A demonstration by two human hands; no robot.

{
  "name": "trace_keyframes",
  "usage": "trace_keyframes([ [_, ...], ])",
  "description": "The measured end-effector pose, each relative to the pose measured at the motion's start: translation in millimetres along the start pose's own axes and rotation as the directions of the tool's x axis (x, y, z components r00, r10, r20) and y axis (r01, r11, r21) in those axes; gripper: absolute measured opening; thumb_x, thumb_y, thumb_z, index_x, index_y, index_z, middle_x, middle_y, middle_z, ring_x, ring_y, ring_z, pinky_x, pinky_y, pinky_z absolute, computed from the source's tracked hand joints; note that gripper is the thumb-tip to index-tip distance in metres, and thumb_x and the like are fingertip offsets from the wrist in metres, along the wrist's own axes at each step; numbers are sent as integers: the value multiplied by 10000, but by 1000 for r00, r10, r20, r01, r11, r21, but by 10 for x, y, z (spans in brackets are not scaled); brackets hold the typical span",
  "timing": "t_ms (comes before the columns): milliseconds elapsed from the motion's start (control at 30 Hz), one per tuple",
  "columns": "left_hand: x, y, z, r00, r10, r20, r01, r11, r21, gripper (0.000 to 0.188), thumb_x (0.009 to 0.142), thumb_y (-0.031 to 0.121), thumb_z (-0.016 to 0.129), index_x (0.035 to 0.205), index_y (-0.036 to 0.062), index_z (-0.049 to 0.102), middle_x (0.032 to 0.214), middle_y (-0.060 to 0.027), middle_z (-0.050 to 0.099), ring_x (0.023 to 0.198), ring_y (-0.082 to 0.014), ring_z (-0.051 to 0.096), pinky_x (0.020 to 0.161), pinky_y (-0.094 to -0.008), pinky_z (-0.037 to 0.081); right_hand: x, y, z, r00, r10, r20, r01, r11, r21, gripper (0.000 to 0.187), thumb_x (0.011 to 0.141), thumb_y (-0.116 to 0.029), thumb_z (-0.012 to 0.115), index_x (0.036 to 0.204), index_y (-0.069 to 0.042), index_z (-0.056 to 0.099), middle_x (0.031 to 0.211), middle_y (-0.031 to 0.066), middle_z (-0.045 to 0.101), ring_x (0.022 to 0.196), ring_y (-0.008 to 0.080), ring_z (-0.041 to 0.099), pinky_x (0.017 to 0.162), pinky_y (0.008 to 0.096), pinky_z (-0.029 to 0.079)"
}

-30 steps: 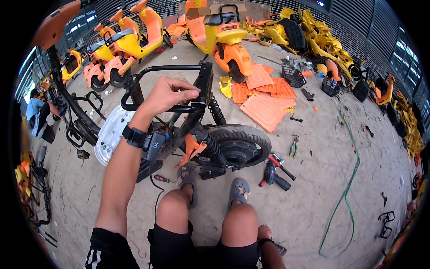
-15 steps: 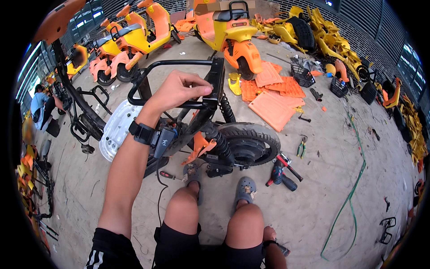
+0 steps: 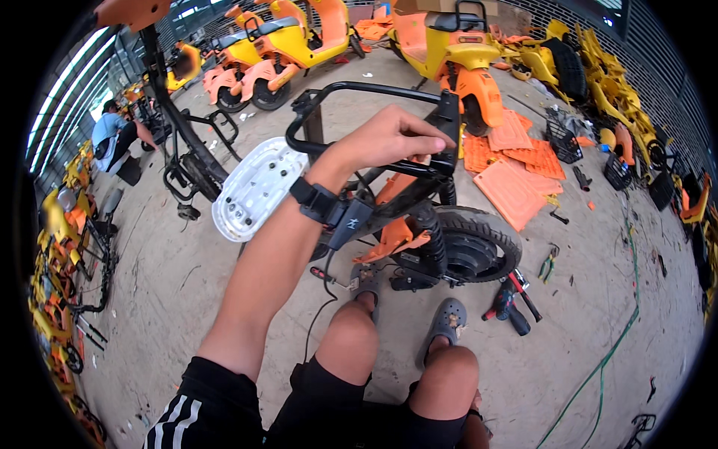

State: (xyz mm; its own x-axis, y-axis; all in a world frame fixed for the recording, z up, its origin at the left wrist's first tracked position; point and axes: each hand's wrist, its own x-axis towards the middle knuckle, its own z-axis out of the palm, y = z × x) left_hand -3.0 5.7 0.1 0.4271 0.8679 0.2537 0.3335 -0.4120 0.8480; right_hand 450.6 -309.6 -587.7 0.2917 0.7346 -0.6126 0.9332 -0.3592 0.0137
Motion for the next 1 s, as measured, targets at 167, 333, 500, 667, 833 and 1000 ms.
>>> trace_keyframes([
  [167,14,-48,98,985,137,-102,-132,990,51,389,812,315,780,1049,9,734,743,-36,679,651,-85,567,605,-244,460,-131,-297,-354,1000,14,-24,-14,1000,-20,326,898,-329,532,1019,-93,721,1086,165,695,1040,352,663,824,442,560],
  [333,-74,8,15,981,132,-141,-134,991,-9,316,769,261,814,917,-11,750,662,-6,613,601,-68,511,548,-246,403,-91,-485,-498,999,-1,-37,-1,999,-45,321,898,-326,532,1013,-95,723,1088,164,695,1038,349,665,823,440,561],
  [500,-93,40,4,983,121,-136,-123,992,-1,282,780,222,796,931,-12,752,703,-33,658,619,-73,543,566,-239,430,-37,-409,-317,999,-21,-31,20,999,-37,317,899,-324,532,1007,-97,725,1089,162,695,1037,347,666,821,438,561],
  [667,250,107,233,982,180,-62,-184,981,-63,248,850,216,751,980,5,747,752,-28,690,641,-56,565,578,-235,462,145,422,165,996,4,-87,-3,1000,11,313,899,-321,532,1001,-99,727,1090,161,694,1035,344,668,820,436,562],
  [833,-72,-74,-7,991,25,-135,-12,996,93,275,883,235,724,1053,19,737,672,38,585,575,-27,444,504,-211,338,-740,-564,-792,998,49,-32,-46,996,72,297,865,-320,609,980,-72,726,1030,181,707,997,323,685,830,410,555],
  [1000,29,53,92,997,36,-63,-31,996,86,255,912,219,674,1062,21,734,633,61,502,555,-33,397,502,-214,302,-775,-451,-817,995,101,9,-102,993,53,299,834,-317,664,978,-62,726,1046,161,710,1003,308,687,838,400,554],
])
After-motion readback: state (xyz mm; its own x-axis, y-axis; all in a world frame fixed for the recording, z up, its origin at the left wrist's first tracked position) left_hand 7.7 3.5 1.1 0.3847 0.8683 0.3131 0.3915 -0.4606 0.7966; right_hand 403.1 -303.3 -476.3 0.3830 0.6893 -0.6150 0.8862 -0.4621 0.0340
